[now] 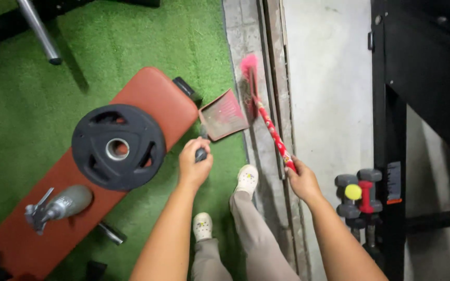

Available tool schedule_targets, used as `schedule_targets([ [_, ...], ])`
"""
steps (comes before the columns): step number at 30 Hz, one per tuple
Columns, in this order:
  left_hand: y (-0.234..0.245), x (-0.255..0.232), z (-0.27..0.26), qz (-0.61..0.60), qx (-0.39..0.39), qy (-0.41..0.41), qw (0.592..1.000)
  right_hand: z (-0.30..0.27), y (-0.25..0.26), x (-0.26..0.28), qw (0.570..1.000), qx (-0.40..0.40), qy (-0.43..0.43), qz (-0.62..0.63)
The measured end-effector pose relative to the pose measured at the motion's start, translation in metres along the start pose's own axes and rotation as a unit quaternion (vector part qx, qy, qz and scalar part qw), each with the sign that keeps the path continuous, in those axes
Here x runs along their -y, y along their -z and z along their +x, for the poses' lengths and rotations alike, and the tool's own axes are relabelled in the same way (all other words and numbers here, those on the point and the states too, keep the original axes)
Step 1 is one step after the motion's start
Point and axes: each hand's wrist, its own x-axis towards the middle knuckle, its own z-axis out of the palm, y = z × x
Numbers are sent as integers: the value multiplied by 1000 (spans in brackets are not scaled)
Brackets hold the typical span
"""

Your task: Cleaning a weight plate on a machine with a cloth and then sweeping the floor with a broom and dustpan.

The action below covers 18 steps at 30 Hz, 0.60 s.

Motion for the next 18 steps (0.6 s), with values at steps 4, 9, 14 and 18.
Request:
schedule_targets([
  [4,-39,-10,50,64,30,10,997,25,7,21,998,-2,-14,-60],
  [9,-81,-2,88,140,22,18,990,68,-34,22,981,8,-66,-182],
  [14,-90,-12,104,141,53,57,987,92,-65,35,998,9,-43,-38],
  [18,-88,-2,102,128,39,54,990,63,-29,46,999,26,-33,-23],
])
